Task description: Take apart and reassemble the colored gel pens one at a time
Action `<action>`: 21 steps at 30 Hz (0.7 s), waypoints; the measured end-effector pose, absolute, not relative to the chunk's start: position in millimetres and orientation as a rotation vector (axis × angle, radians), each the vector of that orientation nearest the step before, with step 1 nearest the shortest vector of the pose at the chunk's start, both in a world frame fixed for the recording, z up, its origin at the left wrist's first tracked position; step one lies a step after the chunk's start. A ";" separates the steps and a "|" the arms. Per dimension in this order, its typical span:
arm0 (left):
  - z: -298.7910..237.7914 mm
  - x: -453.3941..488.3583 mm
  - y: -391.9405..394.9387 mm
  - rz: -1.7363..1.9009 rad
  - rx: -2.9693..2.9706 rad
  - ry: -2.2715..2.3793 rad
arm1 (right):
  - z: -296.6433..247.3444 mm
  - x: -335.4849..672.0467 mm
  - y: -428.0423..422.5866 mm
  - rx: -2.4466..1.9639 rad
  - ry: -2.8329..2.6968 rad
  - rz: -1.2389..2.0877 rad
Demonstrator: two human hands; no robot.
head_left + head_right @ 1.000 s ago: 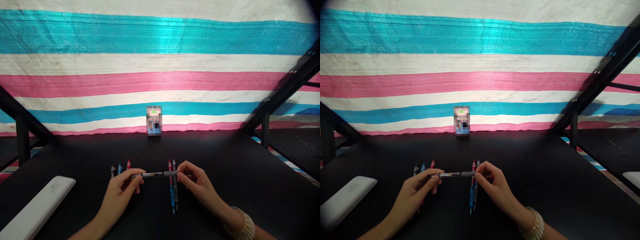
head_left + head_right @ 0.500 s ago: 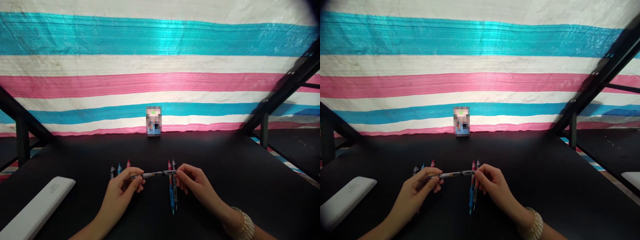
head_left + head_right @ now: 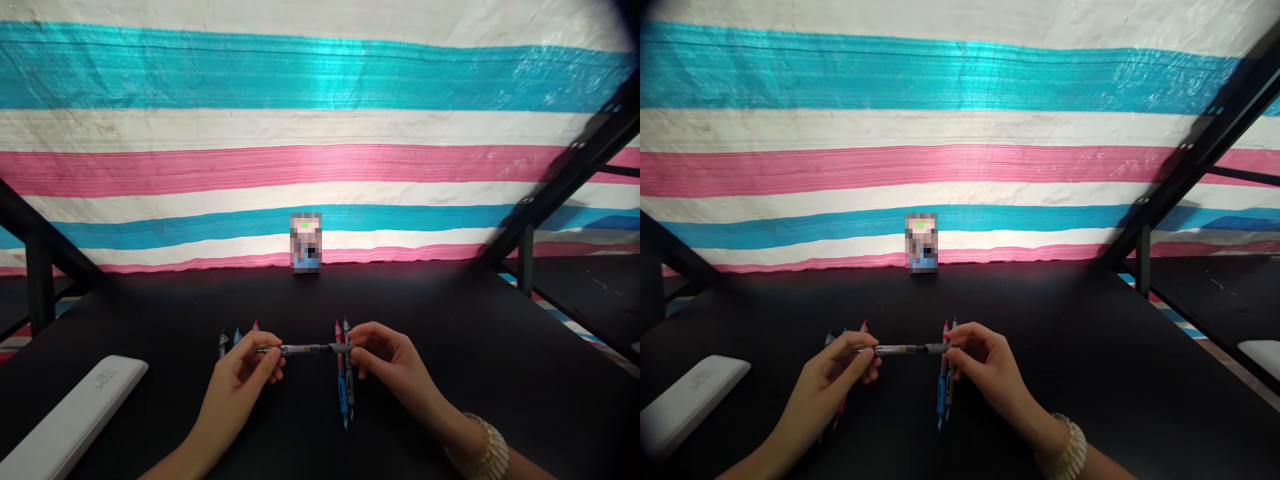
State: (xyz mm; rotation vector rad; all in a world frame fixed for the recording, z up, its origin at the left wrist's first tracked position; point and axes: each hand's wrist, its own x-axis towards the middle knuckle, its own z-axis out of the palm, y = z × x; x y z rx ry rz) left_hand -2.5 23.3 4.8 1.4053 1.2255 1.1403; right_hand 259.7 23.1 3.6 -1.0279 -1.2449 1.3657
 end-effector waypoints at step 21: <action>22.9 0.2 17.9 1.365 1.229 1.319 | 0.9 270.1 18.0 -0.963 -0.964 1.234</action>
